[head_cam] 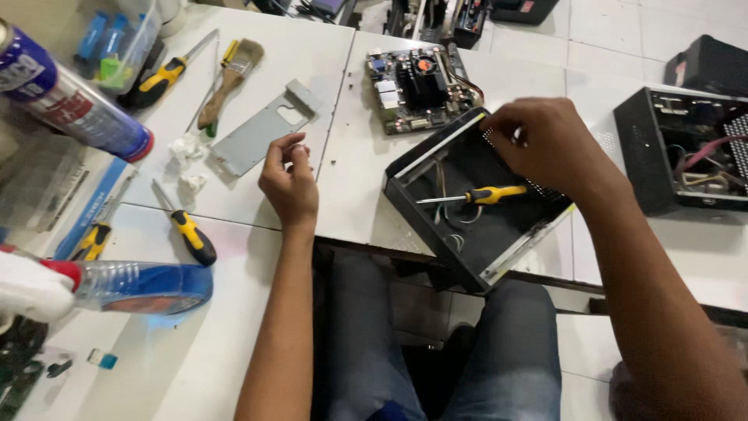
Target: The person cleans the inside of a computer case using a brush and then uses a screwdriver to remove screws from the case. The person removes a small circuit board from the case.
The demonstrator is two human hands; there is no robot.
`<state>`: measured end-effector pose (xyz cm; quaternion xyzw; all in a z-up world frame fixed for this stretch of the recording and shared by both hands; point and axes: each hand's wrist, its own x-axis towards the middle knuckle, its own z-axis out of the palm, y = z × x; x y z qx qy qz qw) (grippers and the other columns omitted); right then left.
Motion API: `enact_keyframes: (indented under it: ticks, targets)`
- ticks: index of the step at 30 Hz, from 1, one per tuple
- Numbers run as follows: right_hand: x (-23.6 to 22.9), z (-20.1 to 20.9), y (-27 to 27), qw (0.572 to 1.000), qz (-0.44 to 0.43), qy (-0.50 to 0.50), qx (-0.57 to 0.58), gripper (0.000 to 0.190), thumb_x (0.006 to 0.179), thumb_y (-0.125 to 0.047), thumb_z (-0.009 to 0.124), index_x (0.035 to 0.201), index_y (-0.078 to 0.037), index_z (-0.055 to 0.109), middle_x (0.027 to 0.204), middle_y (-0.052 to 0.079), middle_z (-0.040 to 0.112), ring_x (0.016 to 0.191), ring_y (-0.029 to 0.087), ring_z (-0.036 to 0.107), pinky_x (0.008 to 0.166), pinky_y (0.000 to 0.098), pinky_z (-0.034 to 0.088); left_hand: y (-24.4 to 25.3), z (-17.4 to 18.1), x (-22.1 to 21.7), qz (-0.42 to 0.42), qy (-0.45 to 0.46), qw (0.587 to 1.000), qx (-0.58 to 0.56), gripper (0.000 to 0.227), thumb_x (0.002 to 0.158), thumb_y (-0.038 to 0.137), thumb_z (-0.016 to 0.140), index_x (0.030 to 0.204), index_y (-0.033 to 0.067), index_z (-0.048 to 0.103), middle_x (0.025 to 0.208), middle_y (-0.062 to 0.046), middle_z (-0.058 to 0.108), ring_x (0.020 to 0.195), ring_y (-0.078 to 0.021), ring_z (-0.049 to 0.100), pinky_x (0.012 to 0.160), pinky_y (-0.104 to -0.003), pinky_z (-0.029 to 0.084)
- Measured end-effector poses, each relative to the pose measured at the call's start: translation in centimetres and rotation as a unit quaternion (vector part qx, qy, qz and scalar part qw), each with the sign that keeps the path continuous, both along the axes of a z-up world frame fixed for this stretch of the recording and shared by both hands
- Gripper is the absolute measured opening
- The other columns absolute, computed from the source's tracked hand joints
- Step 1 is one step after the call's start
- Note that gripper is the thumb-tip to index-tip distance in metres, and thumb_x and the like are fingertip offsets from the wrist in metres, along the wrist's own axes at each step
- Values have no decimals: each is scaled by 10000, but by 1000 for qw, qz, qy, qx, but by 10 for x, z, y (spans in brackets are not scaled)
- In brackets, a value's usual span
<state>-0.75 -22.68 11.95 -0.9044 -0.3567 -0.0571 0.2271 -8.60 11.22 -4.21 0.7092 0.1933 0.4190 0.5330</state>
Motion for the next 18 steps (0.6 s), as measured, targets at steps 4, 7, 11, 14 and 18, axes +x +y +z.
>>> enact_keyframes:
  ticks: [4,7,11,14,18]
  targets:
    - [-16,-31,-51,985,-51,38,-160,298,835,-204,816,1098,-66,828,933,203,791,974,447,751,890,549,591,-16,12,4,-1,12,999,37,194,956,102,639,1068,146,791,847,-69,754,802,-200,726,653,-294,610]
    - [-18,-64,-64,970,-35,-47,-236,443,712,-408,880,1102,-205,825,1097,67,785,1088,345,692,954,431,581,-43,38,15,-17,11,992,121,172,933,64,666,1015,140,796,818,-54,745,764,-202,734,629,-298,590]
    - [-24,-83,-56,948,-49,-120,-291,465,707,-481,877,1124,-281,831,1078,-7,733,1076,284,598,875,413,550,-97,76,40,-135,-38,962,233,159,928,65,697,995,171,795,827,-58,745,779,-263,739,755,-385,600]
    - [-20,-100,-56,948,-54,-128,-286,439,734,-452,855,1140,-291,806,1116,-5,682,1094,289,549,878,426,502,-126,71,69,-241,-21,938,248,140,953,104,701,1023,178,797,842,-62,754,806,-270,748,788,-393,609]
    - [-24,-81,-59,958,-35,-82,-272,423,796,-427,822,1190,-294,743,1127,-52,717,1156,258,564,880,427,460,-143,52,101,-297,45,903,308,136,981,206,711,1084,216,800,871,-46,759,840,-256,763,788,-398,632]
